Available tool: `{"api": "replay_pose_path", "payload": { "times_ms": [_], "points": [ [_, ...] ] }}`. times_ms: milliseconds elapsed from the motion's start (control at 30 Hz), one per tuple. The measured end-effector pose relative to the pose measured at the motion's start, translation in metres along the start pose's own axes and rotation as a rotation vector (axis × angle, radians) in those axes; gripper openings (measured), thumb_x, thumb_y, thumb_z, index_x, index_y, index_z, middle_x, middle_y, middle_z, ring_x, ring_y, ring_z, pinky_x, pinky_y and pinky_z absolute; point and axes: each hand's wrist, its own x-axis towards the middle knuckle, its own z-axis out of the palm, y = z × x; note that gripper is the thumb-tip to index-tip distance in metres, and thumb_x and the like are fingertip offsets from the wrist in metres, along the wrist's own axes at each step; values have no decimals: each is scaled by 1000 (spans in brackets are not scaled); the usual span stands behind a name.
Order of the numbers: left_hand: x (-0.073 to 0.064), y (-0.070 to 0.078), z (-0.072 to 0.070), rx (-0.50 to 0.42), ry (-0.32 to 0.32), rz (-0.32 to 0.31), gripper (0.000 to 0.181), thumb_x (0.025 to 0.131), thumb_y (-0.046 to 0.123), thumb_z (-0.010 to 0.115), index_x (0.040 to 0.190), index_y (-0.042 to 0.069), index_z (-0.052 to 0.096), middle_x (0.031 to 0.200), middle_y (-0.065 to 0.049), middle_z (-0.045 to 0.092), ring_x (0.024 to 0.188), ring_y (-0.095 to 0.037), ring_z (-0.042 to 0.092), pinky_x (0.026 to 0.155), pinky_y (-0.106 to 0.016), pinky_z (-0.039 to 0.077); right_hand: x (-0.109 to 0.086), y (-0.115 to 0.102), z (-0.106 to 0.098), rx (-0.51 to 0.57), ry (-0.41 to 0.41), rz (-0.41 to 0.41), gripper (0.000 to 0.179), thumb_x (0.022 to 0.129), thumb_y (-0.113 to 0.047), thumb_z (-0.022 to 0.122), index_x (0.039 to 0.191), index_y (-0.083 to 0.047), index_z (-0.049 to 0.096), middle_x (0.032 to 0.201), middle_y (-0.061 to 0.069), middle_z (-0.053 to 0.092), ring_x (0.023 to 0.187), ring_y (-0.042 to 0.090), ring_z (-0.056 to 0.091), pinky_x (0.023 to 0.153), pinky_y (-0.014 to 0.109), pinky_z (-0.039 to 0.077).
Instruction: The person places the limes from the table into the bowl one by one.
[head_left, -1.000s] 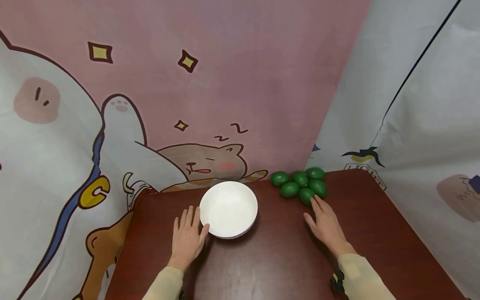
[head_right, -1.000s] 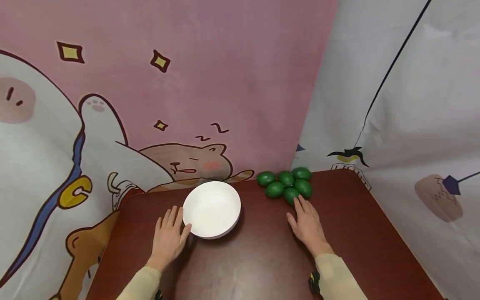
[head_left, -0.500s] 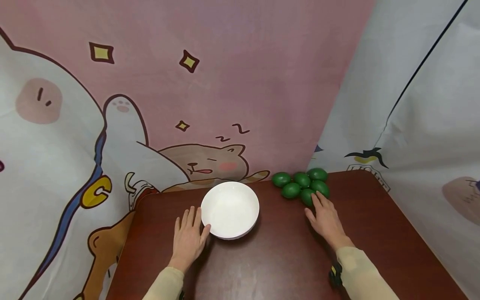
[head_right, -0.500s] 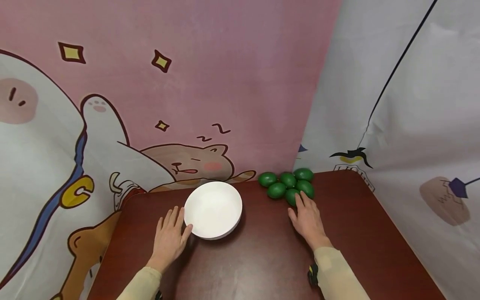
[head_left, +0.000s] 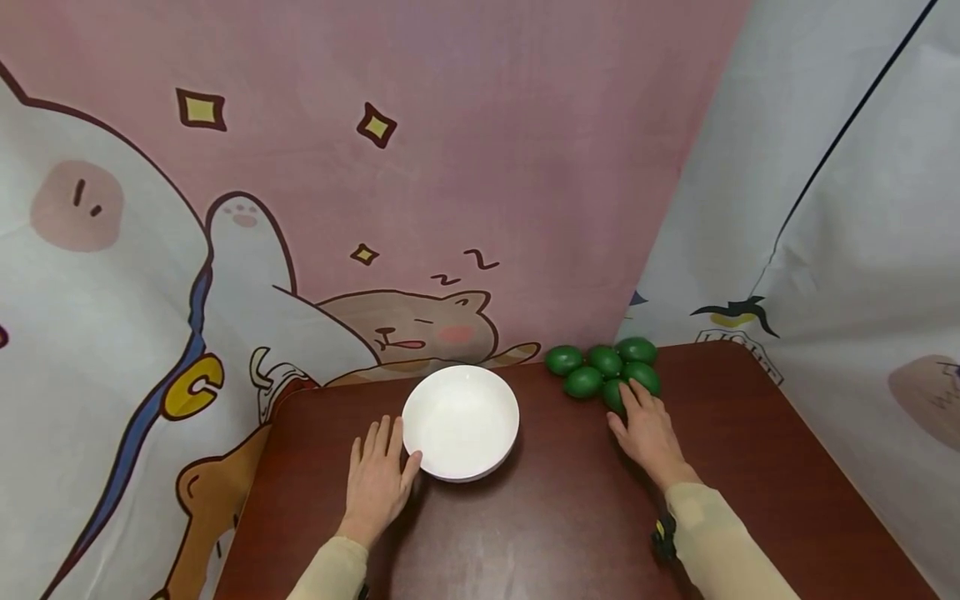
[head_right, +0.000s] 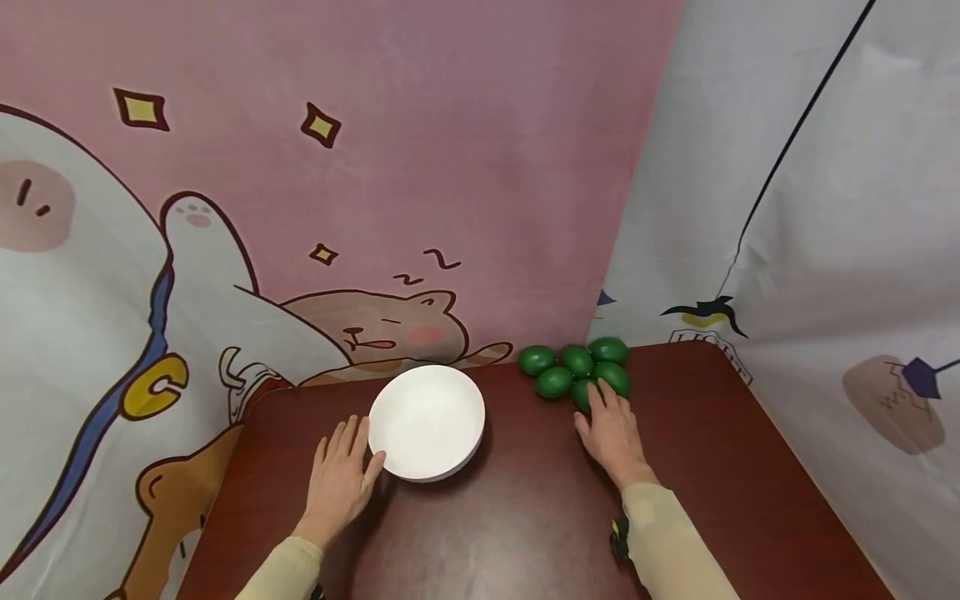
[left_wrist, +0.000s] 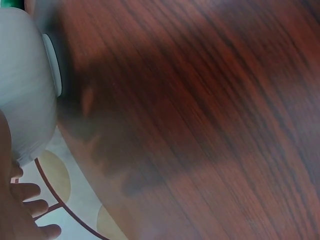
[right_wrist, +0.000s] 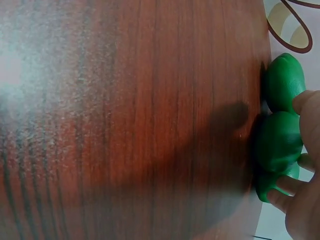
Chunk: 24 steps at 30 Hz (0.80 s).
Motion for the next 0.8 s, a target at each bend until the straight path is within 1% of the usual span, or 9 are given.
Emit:
{"api": "replay_pose_path", "payload": {
  "times_ms": [200, 400, 633, 800],
  "points": [
    [0, 0, 0, 4, 8, 4, 73, 106, 54, 47, 159, 5, 39, 160, -23, 41, 148, -41, 38, 118, -64, 31, 4, 1, 1, 6, -18, 12, 64, 102, -21, 62, 155, 7, 38, 159, 32, 30, 138, 59, 35, 106, 74, 36],
    [0, 1, -2, 7, 7, 7, 73, 106, 53, 48, 159, 4, 39, 160, -23, 41, 147, -42, 39, 118, -64, 31, 8, 2, 1, 12, -14, 8, 65, 100, -18, 65, 154, 7, 38, 157, 33, 32, 136, 59, 37, 105, 73, 37],
    [-1, 2, -3, 2, 9, 7, 72, 106, 52, 49, 159, 5, 40, 159, -23, 42, 147, -42, 39, 118, -64, 32, 11, 6, 3, 36, 24, -6, 65, 96, -14, 71, 149, 10, 42, 151, 33, 39, 132, 57, 42, 106, 69, 40],
    [-1, 2, -3, 3, 17, 6, 72, 105, 52, 50, 159, 5, 40, 159, -23, 42, 147, -42, 39, 118, -64, 32, 13, 7, 3, 57, 21, 9, 63, 95, -13, 73, 146, 9, 42, 144, 33, 44, 127, 55, 45, 103, 67, 42]
  ]
}}
